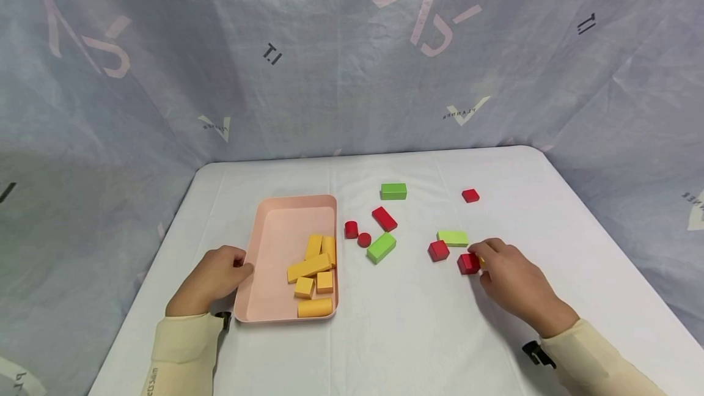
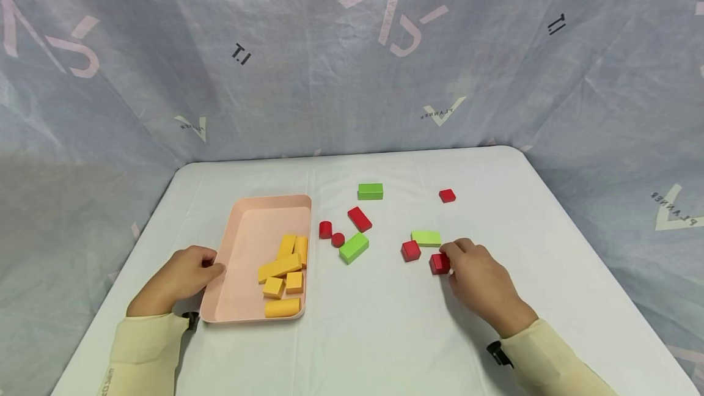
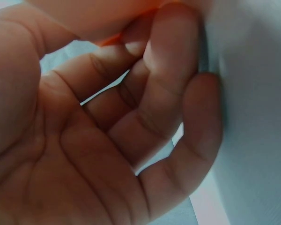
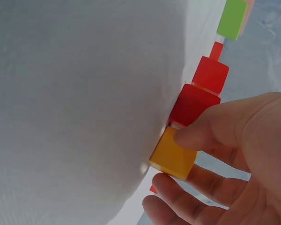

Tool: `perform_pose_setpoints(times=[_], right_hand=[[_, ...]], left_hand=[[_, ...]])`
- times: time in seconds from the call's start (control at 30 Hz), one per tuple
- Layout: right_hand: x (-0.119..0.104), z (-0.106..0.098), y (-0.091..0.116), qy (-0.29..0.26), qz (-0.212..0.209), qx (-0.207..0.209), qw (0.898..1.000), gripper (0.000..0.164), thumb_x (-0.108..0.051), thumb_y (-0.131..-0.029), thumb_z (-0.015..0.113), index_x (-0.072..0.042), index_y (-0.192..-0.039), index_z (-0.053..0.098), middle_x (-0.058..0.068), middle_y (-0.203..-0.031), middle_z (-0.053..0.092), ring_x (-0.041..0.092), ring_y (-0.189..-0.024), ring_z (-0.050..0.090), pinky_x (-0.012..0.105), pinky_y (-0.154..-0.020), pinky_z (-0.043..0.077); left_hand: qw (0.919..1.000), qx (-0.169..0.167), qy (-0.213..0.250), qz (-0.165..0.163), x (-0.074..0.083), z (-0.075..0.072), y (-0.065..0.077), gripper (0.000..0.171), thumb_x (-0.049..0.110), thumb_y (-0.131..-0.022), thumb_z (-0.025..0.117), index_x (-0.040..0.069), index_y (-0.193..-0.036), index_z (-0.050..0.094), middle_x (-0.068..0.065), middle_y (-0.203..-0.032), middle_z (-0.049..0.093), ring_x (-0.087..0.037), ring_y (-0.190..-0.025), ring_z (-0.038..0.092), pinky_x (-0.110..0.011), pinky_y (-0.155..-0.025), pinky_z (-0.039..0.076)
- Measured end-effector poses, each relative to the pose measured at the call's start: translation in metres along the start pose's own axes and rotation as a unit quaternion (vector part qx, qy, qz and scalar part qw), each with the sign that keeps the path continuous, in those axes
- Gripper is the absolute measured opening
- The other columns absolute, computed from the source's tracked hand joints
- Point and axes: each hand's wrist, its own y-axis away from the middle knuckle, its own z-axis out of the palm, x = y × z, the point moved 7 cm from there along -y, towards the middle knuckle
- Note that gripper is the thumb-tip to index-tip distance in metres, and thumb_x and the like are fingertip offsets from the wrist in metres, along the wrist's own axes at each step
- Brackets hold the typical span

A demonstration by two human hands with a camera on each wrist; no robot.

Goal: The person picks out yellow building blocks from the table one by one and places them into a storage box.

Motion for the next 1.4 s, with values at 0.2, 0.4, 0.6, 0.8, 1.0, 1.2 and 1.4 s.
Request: perform_pose_setpoints(times=[0.2,0.4,0.6,0.8,1.0,1.2,1.4], right_hand=[[0.003,0.0,0.0,0.01,0.006,0.003,1.0,0.053,-0.007,-0.069,0.079,-0.007,-0.117,0.058,0.012,-0.109,0.057,0.028,-0.094,0.055,0.049,-0.07,0.055],[0.005,-0.003,0.0,0.002,-0.002,0.015,1.0,0.049,-0.006,-0.07,0.08,-0.002,-0.114,0.059,0.013,-0.1,0.059,0.027,-0.089,0.058,0.049,-0.072,0.054],[0.006,-0.004,0.001,-0.003,0.01,-0.001,1.0,0.049,-0.01,-0.071,0.08,-0.005,-0.115,0.059,0.011,-0.099,0.059,0.026,-0.088,0.057,0.049,-0.073,0.054],[0.006,-0.009,0.003,-0.003,0.01,0.0,1.0,0.047,-0.01,-0.072,0.079,-0.007,-0.115,0.06,0.008,-0.098,0.058,0.023,-0.086,0.057,0.047,-0.072,0.054],[0.005,-0.015,0.004,-0.006,0.001,0.012,1.0,0.047,-0.009,-0.071,0.079,-0.007,-0.114,0.06,0.008,-0.098,0.058,0.021,-0.083,0.056,0.046,-0.069,0.055],[0.001,-0.019,0.004,-0.006,0.007,0.007,1.0,0.048,-0.01,-0.071,0.079,-0.007,-0.115,0.06,0.009,-0.099,0.058,0.021,-0.084,0.056,0.046,-0.069,0.055],[-0.006,-0.027,0.003,-0.017,0.011,0.012,1.0,0.047,-0.009,-0.071,0.08,-0.008,-0.114,0.061,0.006,-0.099,0.058,0.018,-0.082,0.056,0.044,-0.069,0.055]], left_hand=[[1.0,-0.003,-0.001,-0.003,0.001,0.001,0.0,0.018,0.015,-0.081,0.057,0.013,-0.064,0.056,0.0,-0.056,0.045,-0.016,-0.053,0.044,-0.031,-0.048,0.035],[0.9998,-0.012,0.009,-0.013,0.001,0.0,0.0,0.016,0.015,-0.082,0.057,0.012,-0.067,0.059,-0.001,-0.057,0.048,-0.017,-0.055,0.045,-0.031,-0.049,0.037],[0.9998,-0.014,0.005,-0.01,-0.001,0.002,0.0,0.014,0.016,-0.082,0.057,0.013,-0.07,0.062,-0.001,-0.059,0.05,-0.016,-0.056,0.046,-0.031,-0.049,0.038],[0.9997,-0.017,0.004,-0.018,-0.003,0.002,0.0,0.014,0.017,-0.082,0.057,0.013,-0.07,0.062,-0.001,-0.059,0.05,-0.017,-0.056,0.047,-0.031,-0.049,0.038],[0.9998,-0.014,0.005,-0.013,0.0,0.0,0.0,0.014,0.016,-0.082,0.056,0.012,-0.069,0.061,-0.001,-0.058,0.049,-0.016,-0.055,0.046,-0.031,-0.048,0.037],[0.9997,-0.016,0.006,-0.016,0.001,0.001,0.0,0.014,0.016,-0.083,0.056,0.012,-0.07,0.062,-0.001,-0.059,0.05,-0.016,-0.056,0.046,-0.031,-0.049,0.038],[0.9996,-0.019,0.011,-0.019,0.001,0.002,0.0,0.013,0.016,-0.083,0.056,0.012,-0.073,0.063,-0.001,-0.059,0.051,-0.016,-0.056,0.047,-0.031,-0.049,0.038]])
